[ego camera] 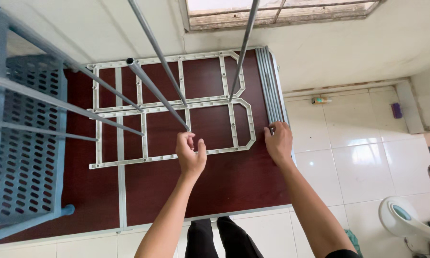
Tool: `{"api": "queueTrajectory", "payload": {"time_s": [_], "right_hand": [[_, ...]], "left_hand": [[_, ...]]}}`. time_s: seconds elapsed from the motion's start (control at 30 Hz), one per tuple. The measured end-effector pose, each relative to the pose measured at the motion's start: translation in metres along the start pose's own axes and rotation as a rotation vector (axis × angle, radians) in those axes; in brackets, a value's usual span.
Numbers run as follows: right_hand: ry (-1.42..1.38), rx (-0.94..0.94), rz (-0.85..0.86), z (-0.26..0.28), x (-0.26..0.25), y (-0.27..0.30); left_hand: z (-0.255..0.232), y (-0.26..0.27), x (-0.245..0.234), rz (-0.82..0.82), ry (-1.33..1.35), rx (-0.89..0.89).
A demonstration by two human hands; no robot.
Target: The person assembles a storage shelf by inserting metal poles into a white plastic frame laid on a table, then attaching a second frame to the top of the poles. The person handles poles and frames by hand without using tools.
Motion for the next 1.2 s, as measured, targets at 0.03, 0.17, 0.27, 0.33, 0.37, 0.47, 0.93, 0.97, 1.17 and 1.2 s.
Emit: {"api": "queueTrajectory", "payload": {"time_s": [0.03,0.17,0.27,0.33,0.37,0.47,0.93,0.97,1.17,1.2], "right_hand": [[0.013,0.027,0.013,-0.005,-0.002,0.0],[0.062,0.109,0.042,-0.018,-0.002,0.0],[0.085,0.072,0.02,-0.017,0.001,0.002],[0.107,0.089,0.025,-0.014,0.001,0.002],[0.12,0.131,0.044,-0.013,0.001,0.002],[0.127,0.208,0.086,-0.006,0.002,0.002],[-0.591,0.299,0.134,0.022,0.008,0.017],[-0.634,0.275,0.139,0.026,0.008,0.019],[-0.615,0.145,0.145,0.05,0.006,0.028],[-0.579,0.147,0.143,0.052,0.007,0.028]], "left_hand": [[-0.004,0.005,0.009,0.036,0.004,0.013],[-0.021,0.017,0.045,0.158,-0.059,0.109],[-0.027,0.022,0.065,0.185,-0.087,0.174],[-0.026,0.027,0.074,0.211,-0.107,0.161],[-0.025,0.028,0.078,0.22,-0.11,0.144],[-0.02,0.03,0.088,0.244,-0.118,0.11],[-0.055,0.001,0.141,0.578,0.018,-0.018],[-0.057,-0.003,0.147,0.588,0.116,-0.076],[-0.075,-0.04,0.16,0.579,0.46,-0.172],[-0.079,-0.045,0.157,0.584,0.504,-0.169]]}}
Point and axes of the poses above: each hand's wrist, its own y-axis away from the middle knuckle, its own x-axis out of the palm, z = x × y, the point moved 4 cm from there along -y, towards the middle knuckle, and after that the axes turned 10 degrees about -y, right-handed, at the moved point
